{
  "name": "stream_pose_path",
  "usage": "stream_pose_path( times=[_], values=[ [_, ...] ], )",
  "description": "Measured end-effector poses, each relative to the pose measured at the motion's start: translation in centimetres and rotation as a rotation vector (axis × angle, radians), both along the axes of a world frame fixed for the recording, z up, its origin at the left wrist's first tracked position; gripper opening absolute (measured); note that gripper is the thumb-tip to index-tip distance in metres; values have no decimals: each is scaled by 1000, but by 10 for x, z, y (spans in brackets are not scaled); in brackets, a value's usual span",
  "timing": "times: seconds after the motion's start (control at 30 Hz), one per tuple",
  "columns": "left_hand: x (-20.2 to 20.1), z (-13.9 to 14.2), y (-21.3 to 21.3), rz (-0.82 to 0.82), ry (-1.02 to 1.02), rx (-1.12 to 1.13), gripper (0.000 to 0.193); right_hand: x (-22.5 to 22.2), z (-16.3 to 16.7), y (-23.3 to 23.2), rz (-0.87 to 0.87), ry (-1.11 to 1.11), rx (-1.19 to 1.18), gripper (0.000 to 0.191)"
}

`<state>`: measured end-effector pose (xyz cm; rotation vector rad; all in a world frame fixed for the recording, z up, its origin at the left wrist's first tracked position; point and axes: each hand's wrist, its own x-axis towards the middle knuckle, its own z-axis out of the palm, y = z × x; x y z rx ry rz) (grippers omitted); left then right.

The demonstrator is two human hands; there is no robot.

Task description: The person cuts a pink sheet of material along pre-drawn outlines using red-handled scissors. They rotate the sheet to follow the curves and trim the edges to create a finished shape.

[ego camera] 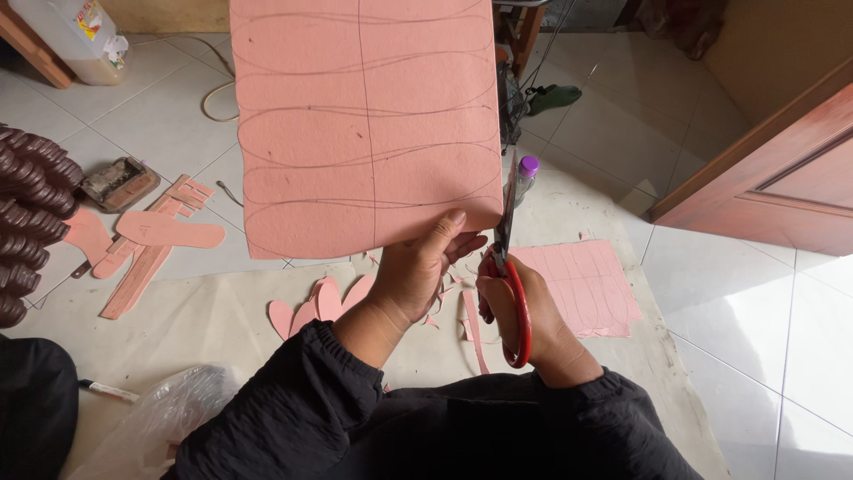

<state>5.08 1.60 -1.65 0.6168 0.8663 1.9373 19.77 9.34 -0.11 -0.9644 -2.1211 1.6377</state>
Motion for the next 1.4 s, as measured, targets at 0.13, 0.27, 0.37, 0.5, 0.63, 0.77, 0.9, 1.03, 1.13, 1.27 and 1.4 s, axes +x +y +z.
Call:
stream_pose_path(
  times=[0.13, 0.27, 0.37, 0.5, 0.63, 0.77, 0.9, 1.03, 1.13, 1.27, 1.4],
  values=[
    [6, -1, 1, 7, -57, 17, 33, -1, -5, -4, -30, -6, 18, 21],
    [7, -1, 0, 0, -74, 29, 33, -1, -5, -4, -61, -14, -25, 21],
    [5, -1, 1, 2, -71, 33, 32, 0, -4, -1, -61, -60, 10, 22],
    [2, -2, 0, -5, -77, 37, 31, 1, -2, 0, -53, -88, 36, 24],
    [-1, -3, 0, -8, -82, 51, 31, 4, -1, 4, -21, -83, 75, 26],
    [-5, -3, -2, -37, -61, 61, 31, 8, 1, 9, -18, -132, 88, 26],
    [-10, -3, -2, -51, -48, 49, 31, 12, 2, 12, 44, -105, 253, 27],
    [-13, -5, -1, -130, -35, 80, 32, 14, 3, 14, 17, -157, 206, 20],
    [-15, -6, 2, -173, -5, 51, 34, 15, 5, 17, 51, -140, 259, 19],
    [-14, -7, 2, -166, 37, 11, 35, 18, 5, 19, 79, -145, 279, 20],
    [-16, -8, 2, -179, 39, 36, 35, 20, 3, 20, 62, -160, 278, 21]
  ],
)
